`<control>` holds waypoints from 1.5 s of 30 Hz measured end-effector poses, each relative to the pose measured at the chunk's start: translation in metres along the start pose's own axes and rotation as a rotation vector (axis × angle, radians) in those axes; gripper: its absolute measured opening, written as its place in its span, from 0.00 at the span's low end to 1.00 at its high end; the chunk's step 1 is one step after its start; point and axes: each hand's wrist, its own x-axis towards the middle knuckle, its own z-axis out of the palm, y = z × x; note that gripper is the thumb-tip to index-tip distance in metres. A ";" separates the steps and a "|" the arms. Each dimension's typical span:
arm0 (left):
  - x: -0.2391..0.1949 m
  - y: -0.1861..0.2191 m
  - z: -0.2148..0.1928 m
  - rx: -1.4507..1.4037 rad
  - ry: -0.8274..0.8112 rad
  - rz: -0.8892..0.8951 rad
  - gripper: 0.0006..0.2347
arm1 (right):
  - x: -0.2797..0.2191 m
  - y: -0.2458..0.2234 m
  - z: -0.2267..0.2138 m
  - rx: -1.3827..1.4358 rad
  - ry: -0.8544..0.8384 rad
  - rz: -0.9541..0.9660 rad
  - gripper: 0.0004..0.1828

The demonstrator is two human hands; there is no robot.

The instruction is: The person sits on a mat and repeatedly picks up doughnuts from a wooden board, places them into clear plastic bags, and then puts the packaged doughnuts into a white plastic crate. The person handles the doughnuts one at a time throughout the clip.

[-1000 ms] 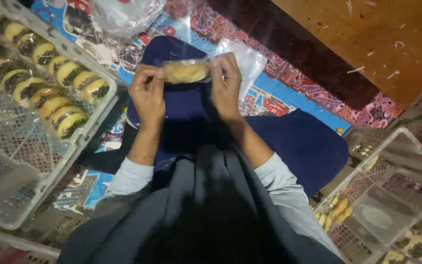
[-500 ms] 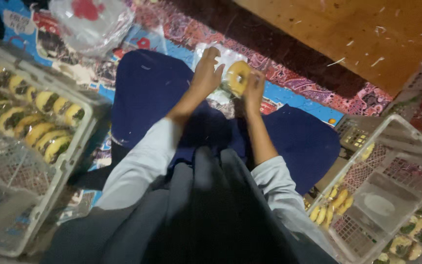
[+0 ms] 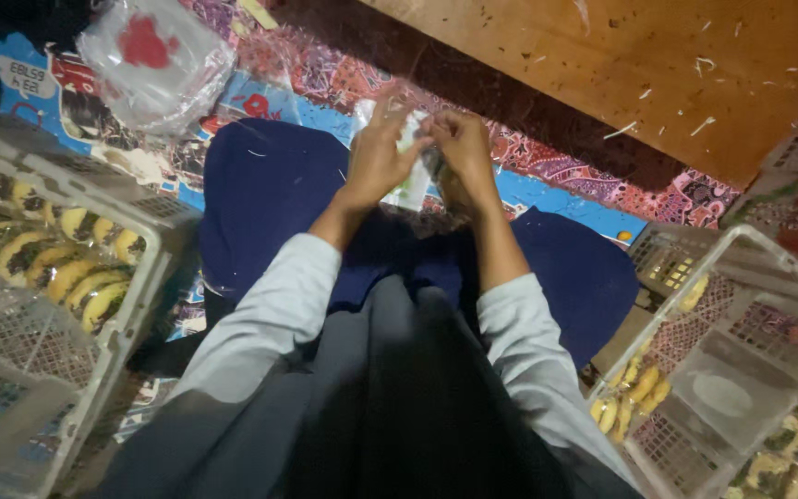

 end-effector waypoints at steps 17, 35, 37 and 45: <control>0.080 0.068 -0.045 -0.819 0.315 -0.205 0.24 | -0.029 -0.142 -0.007 -0.061 0.001 -0.638 0.31; 0.202 -0.090 -0.116 -2.080 0.698 -0.568 0.21 | 0.322 -0.272 -0.109 -1.107 0.607 -0.688 0.55; 0.201 -0.097 -0.116 -2.108 0.772 -0.612 0.26 | 0.290 -0.286 -0.083 -0.986 0.453 -0.430 0.49; 0.196 -0.107 -0.094 -2.295 0.922 -0.327 0.26 | 0.074 -0.242 -0.013 -0.248 -0.052 -0.611 0.42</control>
